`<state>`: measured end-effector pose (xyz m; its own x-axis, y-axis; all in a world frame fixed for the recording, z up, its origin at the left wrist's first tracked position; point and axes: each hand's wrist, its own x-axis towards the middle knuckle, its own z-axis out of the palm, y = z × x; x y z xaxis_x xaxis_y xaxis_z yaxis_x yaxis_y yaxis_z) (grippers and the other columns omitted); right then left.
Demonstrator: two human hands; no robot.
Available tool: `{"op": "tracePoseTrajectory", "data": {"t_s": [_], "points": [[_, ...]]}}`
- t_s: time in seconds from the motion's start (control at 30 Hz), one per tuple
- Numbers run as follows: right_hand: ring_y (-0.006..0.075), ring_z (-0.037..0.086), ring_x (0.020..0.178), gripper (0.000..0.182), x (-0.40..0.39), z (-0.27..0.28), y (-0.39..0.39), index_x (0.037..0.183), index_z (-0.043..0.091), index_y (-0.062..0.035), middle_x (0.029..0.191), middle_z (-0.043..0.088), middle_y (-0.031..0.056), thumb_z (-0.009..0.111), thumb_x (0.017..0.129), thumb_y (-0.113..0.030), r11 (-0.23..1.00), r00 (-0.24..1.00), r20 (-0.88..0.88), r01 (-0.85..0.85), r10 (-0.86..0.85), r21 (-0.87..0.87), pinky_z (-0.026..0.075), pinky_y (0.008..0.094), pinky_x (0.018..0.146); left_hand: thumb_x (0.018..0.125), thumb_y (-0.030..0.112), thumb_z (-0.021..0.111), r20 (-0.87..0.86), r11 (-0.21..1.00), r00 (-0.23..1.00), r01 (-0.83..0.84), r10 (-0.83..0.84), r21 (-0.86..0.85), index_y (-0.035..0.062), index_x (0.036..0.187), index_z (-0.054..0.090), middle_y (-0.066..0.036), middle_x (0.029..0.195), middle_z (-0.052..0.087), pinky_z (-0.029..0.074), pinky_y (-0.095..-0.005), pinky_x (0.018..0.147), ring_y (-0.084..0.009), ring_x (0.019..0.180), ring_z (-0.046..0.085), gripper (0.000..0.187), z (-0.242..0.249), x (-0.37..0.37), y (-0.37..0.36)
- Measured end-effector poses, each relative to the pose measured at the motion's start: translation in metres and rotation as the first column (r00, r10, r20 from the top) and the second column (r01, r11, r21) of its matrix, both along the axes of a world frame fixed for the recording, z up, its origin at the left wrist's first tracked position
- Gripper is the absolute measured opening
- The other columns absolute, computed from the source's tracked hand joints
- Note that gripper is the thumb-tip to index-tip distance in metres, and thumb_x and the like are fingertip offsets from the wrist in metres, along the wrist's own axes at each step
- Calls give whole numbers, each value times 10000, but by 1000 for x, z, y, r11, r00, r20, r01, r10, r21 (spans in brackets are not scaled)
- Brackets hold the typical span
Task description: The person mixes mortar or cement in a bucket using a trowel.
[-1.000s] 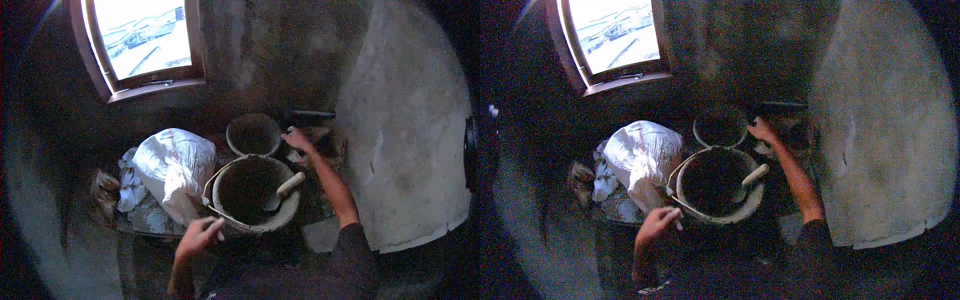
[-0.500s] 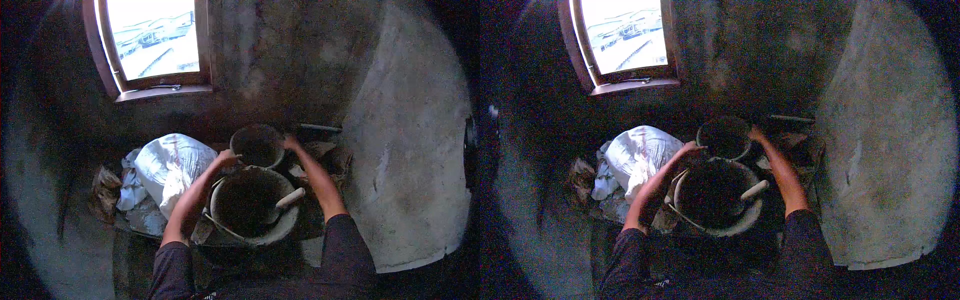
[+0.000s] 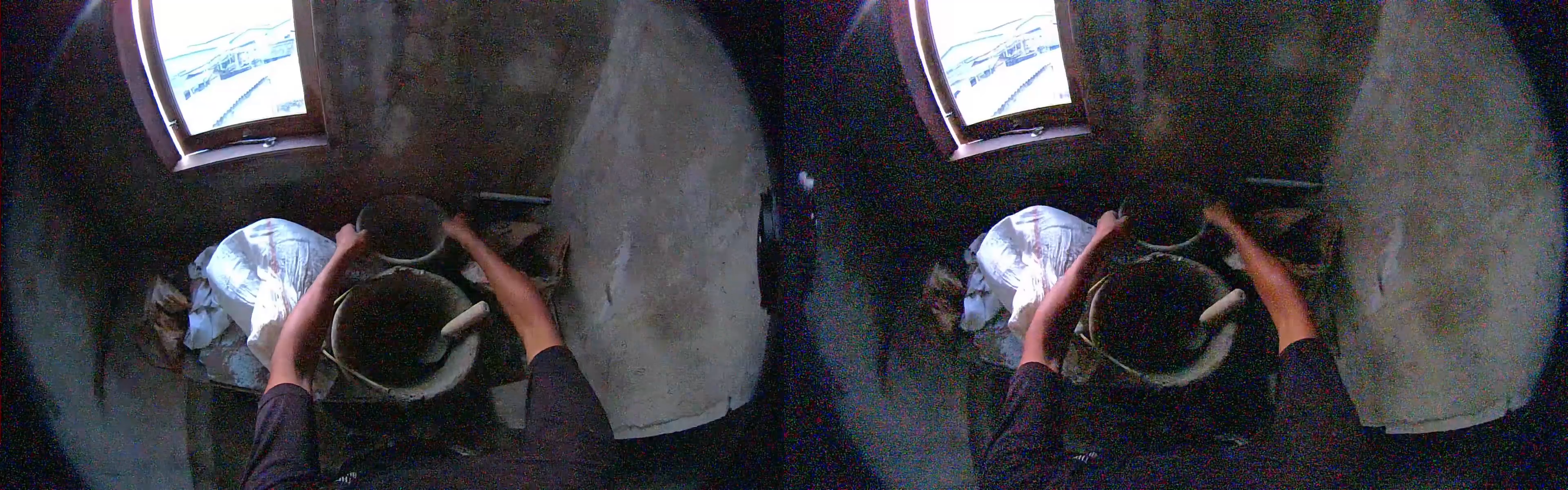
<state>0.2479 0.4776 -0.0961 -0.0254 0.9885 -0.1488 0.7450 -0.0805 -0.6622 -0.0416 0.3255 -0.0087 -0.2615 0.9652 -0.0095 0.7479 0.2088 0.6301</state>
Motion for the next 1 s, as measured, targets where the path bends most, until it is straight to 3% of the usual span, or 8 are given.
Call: {"op": "tracePoseTrajectory", "data": {"t_s": [0.03, 0.1, 0.3, 0.47, 0.53, 0.77, 0.97, 1.0], "points": [[261, 361, 994, 569, 1, 39, -40, 1034, 370, 0, 1026, 406, 167, 465, 633, -393, 1000, 1000, -3, 2, -2, 1, 313, 324, 797, 612, 336, 544, 8, 1000, 1000, -3, 3, 26, -42, 778, 497, -202, 796, 509, 386, -356, 652, -311, 775, 488, 416, -2, -3, 2], [273, 343, 1007, 568, -32, 139, -141, 1036, 353, 27, 1045, 378, 190, 464, 636, -362, 992, 945, -314, 65, -95, -105, 309, 329, 801, 612, 336, 545, 14, 998, 1000, -5, 5, 56, -40, 776, 498, -201, 788, 511, 387, -356, 650, -311, 766, 492, 414, 1, -6, 6], [287, 408, 909, 487, -36, 128, -117, 954, 387, 40, 944, 433, 198, 480, 645, -326, 979, 986, -138, 113, -90, 172, 337, 343, 744, 586, 313, 573, -30, 981, 993, -107, 113, 163, -18, 755, 507, -181, 732, 524, 390, -354, 632, -309, 716, 504, 378, 42, -1, -22], [299, 461, 830, 426, -34, 119, -117, 888, 413, 50, 863, 477, 204, 493, 653, -297, 923, 992, 21, 107, -123, 369, 359, 354, 698, 562, 237, 598, 93, 907, 992, -115, 84, 405, 0, 679, 480, -174, 631, 510, 381, -365, 549, -309, 629, 503, 289, 54, 2, -48], [317, 446, 851, 444, -31, 120, -119, 927, 398, 54, 899, 463, 199, 508, 654, -278, 901, 994, -105, 29, 18, 433, 349, 348, 720, 558, 203, 598, 94, 887, 993, -106, 71, 450, 6, 655, 456, -170, 595, 497, 375, -362, 516, -306, 583, 495, 262, 61, 3, -58], [330, 390, 939, 545, -34, 134, -139, 1043, 299, 69, 998, 403, 230, 517, 662, -256, 870, 988, -153, 53, 26, 490, 310, 359, 778, 570, 163, 584, 165, 750, 985, -141, 42, 646, 14, 673, 434, -157, 575, 494, 375, -352, 492, -292, 536, 496, 236, 71, 12, -84], [331, 388, 944, 599, -33, 133, -157, 1094, 237, 73, 1019, 386, 241, 502, 680, -268, 758, 979, -185, 53, 90, 650, 313, 356, 781, 593, 121, 559, 139, 718, 989, -139, 60, 682, 14, 710, 421, -155, 583, 496, 379, -337, 494, -283, 544, 502, 211, 80, 18, -101], [325, 390, 945, 592, -32, 128, -155, 1088, 243, 75, 1018, 388, 239, 503, 682, -267, 687, 982, -156, 41, 106, 725, 315, 352, 777, 600, 110, 552, 126, 695, 991, -126, 52, 707, 14, 714, 418, -154, 588, 497, 379, -335, 492, -282, 547, 504, 200, 80, 18, -103]]}}
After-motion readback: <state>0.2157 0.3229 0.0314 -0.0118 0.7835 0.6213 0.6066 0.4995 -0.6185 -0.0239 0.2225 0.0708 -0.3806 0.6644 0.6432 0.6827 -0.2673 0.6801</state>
